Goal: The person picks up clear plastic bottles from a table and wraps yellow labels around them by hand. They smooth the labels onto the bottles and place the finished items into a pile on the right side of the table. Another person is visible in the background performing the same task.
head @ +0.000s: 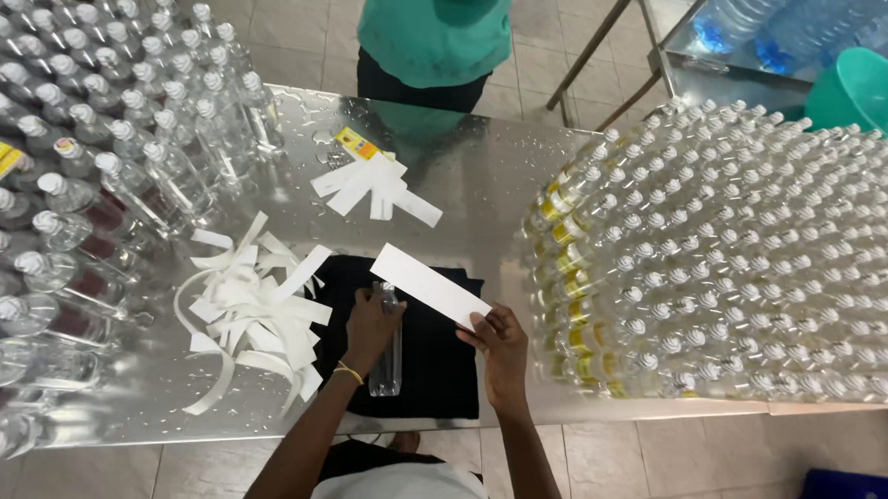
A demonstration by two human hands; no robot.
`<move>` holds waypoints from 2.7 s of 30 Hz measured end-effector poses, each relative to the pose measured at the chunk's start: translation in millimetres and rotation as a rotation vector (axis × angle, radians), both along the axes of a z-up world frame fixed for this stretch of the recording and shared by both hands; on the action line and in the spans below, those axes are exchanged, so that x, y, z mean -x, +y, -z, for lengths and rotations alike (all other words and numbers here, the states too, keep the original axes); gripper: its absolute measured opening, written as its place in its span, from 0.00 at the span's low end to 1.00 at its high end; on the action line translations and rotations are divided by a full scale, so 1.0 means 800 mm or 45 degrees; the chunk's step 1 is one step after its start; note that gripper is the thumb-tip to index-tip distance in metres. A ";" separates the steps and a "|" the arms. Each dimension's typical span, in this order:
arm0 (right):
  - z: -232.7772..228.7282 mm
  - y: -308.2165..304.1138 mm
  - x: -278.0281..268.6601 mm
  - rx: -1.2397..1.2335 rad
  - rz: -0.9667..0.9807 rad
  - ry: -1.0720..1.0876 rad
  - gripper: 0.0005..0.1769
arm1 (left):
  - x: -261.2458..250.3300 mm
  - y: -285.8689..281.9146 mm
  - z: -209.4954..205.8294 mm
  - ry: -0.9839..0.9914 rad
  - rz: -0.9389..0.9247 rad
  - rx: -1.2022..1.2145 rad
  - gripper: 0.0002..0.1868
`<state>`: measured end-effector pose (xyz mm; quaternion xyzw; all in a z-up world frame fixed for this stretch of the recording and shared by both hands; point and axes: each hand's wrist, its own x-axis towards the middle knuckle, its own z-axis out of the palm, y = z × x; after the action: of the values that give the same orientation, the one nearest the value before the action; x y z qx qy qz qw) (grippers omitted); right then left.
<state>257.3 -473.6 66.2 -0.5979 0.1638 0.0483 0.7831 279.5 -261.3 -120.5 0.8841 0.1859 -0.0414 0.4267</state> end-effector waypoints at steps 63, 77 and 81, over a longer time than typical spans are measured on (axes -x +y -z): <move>0.016 0.097 0.028 -0.237 -0.532 0.007 0.06 | 0.132 0.009 -0.222 -0.265 -0.383 1.396 0.12; 0.031 0.063 0.065 0.117 -0.274 0.060 0.08 | 0.115 -0.008 -0.170 -0.445 -0.833 1.528 0.03; 0.107 0.027 0.073 0.290 -0.581 0.191 0.19 | 0.117 -0.016 -0.185 -0.426 -0.744 1.343 0.05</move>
<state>198.9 -451.9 -19.4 -0.6985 0.0868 0.2493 0.6651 185.5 -274.2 27.6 0.4616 0.3051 0.1297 0.8228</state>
